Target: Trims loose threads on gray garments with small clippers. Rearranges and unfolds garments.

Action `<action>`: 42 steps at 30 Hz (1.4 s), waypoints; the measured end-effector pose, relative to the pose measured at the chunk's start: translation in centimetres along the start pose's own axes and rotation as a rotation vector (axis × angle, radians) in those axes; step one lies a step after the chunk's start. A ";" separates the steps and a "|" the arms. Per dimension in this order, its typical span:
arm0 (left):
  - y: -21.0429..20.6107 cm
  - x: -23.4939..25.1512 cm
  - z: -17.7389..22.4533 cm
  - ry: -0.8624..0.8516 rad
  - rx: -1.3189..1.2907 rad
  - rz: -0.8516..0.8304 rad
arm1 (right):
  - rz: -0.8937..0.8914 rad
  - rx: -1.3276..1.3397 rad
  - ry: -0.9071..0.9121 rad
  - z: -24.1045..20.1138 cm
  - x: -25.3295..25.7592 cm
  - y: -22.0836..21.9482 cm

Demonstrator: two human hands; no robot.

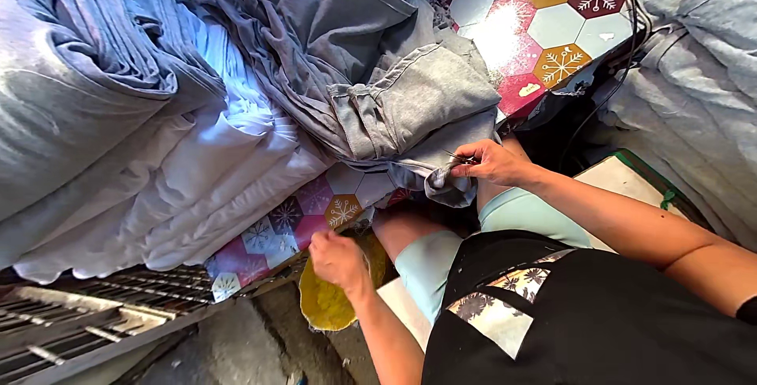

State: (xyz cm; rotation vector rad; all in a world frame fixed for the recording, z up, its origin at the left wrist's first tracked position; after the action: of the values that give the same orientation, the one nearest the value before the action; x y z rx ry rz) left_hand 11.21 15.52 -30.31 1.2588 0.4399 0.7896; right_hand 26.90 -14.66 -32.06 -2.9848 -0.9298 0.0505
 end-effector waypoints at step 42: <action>-3.0 -4.2 13.4 0.312 -1.425 -0.701 | 0.236 -0.730 0.579 0.6 -2.1 -1.7</action>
State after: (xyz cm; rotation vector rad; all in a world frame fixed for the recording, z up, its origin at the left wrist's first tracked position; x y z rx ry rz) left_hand 18.47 3.10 -29.96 -0.3580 0.3829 0.4647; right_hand 24.22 -14.43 -32.59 -3.3355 -0.5968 -1.3347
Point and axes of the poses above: each hand's wrist, its own x-axis towards the middle knuckle, its own y-axis out of the back of the hand, z = x × y, the point moved 2 cm from there along x, towards the middle knuckle, and after that the axes turned 5 degrees about z, right-handed, at the moved point
